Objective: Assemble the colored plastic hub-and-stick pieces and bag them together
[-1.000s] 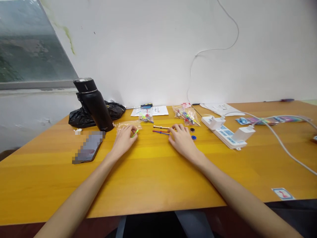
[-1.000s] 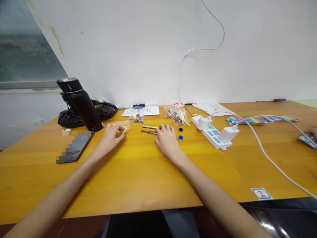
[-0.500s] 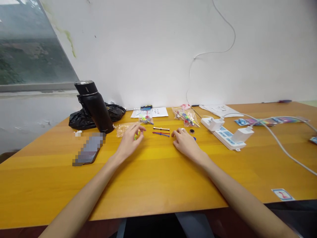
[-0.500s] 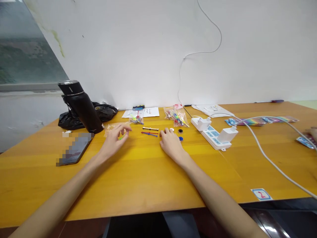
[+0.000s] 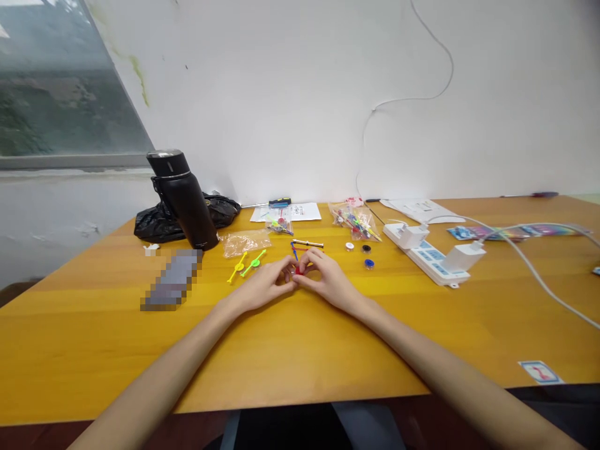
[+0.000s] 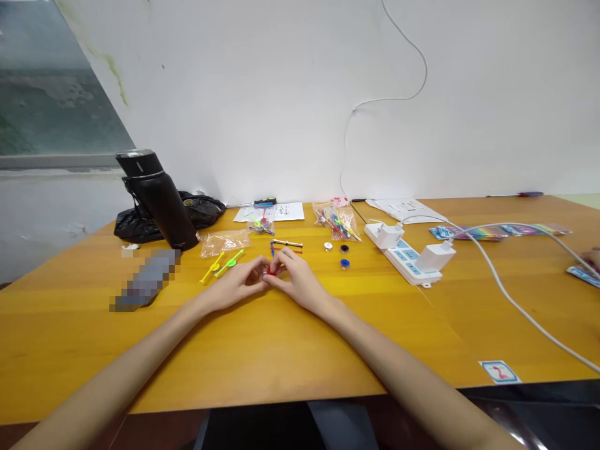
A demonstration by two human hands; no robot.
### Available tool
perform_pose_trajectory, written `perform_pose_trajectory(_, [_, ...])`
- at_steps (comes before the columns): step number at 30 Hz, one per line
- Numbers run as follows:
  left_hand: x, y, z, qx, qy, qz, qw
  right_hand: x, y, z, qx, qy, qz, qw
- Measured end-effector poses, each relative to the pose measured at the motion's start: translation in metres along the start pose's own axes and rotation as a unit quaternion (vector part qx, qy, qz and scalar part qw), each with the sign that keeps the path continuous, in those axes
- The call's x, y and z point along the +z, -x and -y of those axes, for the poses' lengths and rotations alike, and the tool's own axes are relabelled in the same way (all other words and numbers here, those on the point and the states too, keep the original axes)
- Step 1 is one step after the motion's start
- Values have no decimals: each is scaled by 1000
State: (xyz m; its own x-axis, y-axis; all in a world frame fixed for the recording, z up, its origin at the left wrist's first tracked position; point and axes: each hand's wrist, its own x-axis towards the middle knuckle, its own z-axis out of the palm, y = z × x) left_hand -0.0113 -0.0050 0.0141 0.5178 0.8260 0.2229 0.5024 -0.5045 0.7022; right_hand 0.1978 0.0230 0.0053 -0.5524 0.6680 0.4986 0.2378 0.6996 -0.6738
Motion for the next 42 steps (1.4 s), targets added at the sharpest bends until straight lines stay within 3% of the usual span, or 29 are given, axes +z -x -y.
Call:
perform_pose_trajectory(5, [3,-1,2,-4,-5,-21,1000,-6,-3,-2,7,27,-16,999])
perform_pose_trajectory(8, [5,-1,6,-7,-34,-55,998,-9,-2,-13,38,141,-30,989])
perform_pose_trajectory(12, [3,-1,10,-9,-71,-82,994,-12,4,-31,52,272,2,961])
perform_pose_trajectory(17, [3,-1,14,-7,-85,-90,992,-12,5,-36,59,295,29,953])
perform_pose_trajectory(21, [5,-1,15,-11,-78,-67,995,-13,4,-33,57,297,17,953])
perform_pose_trajectory(26, [6,1,9,-4,-50,-33,998,-16,1,-29,62,247,-33,967])
perform_pose_trajectory(32, [7,-3,9,-19,40,-63,997,-20,-7,-16,70,37,-123,989])
perform_pose_trajectory(37, [12,-8,14,-50,232,-75,969,-16,-7,-14,88,-47,-93,991])
perform_pose_trajectory(42, [14,-12,16,-30,298,-75,951,-11,-5,-15,79,-54,-22,995])
